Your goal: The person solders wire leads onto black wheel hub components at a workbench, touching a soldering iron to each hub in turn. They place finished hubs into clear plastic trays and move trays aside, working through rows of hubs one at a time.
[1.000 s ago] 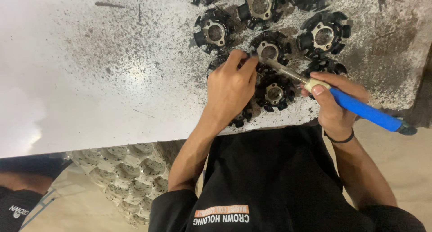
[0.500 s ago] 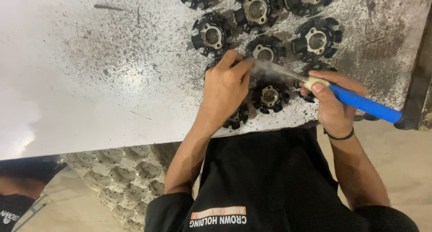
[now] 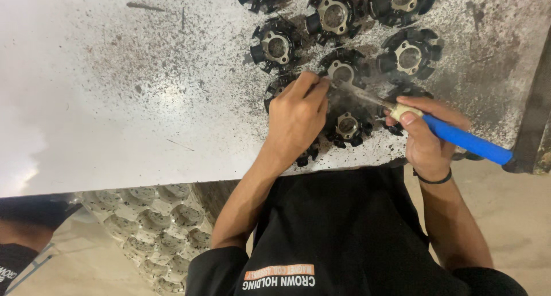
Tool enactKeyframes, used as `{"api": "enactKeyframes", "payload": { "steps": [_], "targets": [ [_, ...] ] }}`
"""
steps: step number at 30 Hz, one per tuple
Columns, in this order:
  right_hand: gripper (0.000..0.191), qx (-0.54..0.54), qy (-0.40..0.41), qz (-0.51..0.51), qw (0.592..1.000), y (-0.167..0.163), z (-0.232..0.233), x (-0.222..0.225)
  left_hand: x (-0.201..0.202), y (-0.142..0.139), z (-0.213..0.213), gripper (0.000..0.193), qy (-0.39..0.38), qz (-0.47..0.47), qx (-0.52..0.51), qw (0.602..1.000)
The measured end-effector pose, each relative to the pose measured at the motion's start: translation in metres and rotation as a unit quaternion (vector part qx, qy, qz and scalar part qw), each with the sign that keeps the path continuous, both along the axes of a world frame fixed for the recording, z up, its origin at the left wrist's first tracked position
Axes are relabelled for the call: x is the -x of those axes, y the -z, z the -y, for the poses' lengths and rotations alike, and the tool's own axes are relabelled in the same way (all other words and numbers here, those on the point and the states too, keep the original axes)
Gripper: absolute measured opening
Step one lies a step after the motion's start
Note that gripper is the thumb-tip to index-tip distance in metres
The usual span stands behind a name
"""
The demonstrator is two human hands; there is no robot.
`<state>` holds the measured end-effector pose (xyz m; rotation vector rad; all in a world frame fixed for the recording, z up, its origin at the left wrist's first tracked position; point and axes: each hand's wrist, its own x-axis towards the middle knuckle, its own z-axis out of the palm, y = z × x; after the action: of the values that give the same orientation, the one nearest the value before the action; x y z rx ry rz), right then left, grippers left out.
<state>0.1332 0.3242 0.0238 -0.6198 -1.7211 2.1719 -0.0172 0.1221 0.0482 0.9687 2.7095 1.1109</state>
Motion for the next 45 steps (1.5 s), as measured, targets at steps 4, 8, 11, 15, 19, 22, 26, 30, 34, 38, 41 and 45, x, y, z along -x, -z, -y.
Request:
{"api": "enactKeyframes", "payload": {
  "steps": [4,8,11,15,19,22,26,30,34,38,41,45],
  "targets": [
    [0.022,-0.006,-0.019,0.001,1.0,0.002,-0.001,0.0,0.001,0.002,0.001,0.02,-0.01,0.002,-0.012,1.0],
    [0.024,0.01,0.005,-0.015,1.0,0.006,0.0,-0.001,0.003,0.006,0.002,0.016,-0.008,0.01,-0.024,1.0],
    [0.024,0.0,-0.009,-0.012,1.0,0.008,-0.002,-0.002,0.005,0.01,0.001,0.015,0.001,0.026,-0.017,0.999],
    [0.022,0.044,-0.027,-0.015,0.999,0.0,-0.015,0.005,0.011,0.004,-0.005,0.011,0.021,0.022,0.021,0.999],
    [0.019,0.018,0.008,-0.075,0.997,-0.015,-0.031,0.024,0.018,-0.031,0.0,0.011,0.04,0.027,0.021,0.999],
    [0.021,-0.007,-0.009,-0.081,0.997,-0.017,-0.035,0.045,0.025,-0.068,0.015,0.018,0.051,-0.004,-0.018,0.999],
    [0.023,-0.097,-0.033,-0.055,0.993,-0.001,-0.025,0.075,0.053,-0.077,0.011,0.021,-0.024,-0.185,-0.08,0.979],
    [0.025,-0.107,-0.039,-0.078,0.99,0.011,-0.019,0.088,0.076,-0.03,-0.022,0.039,-0.047,-0.156,0.024,0.986],
    [0.025,-0.087,-0.037,-0.075,0.993,0.012,-0.018,0.089,0.068,0.011,-0.017,0.035,-0.067,-0.085,0.025,0.994],
    [0.024,-0.096,-0.046,-0.057,0.993,0.011,-0.019,0.087,0.064,0.026,-0.01,0.026,-0.065,-0.073,-0.006,0.995],
    [0.022,-0.075,-0.058,-0.051,0.994,0.01,-0.021,0.089,0.074,0.027,-0.014,0.021,-0.031,-0.063,-0.018,0.997],
    [0.022,-0.044,-0.061,-0.05,0.996,0.008,-0.025,0.095,0.085,0.026,-0.022,0.013,-0.011,-0.048,0.0,0.999]
  ]
}}
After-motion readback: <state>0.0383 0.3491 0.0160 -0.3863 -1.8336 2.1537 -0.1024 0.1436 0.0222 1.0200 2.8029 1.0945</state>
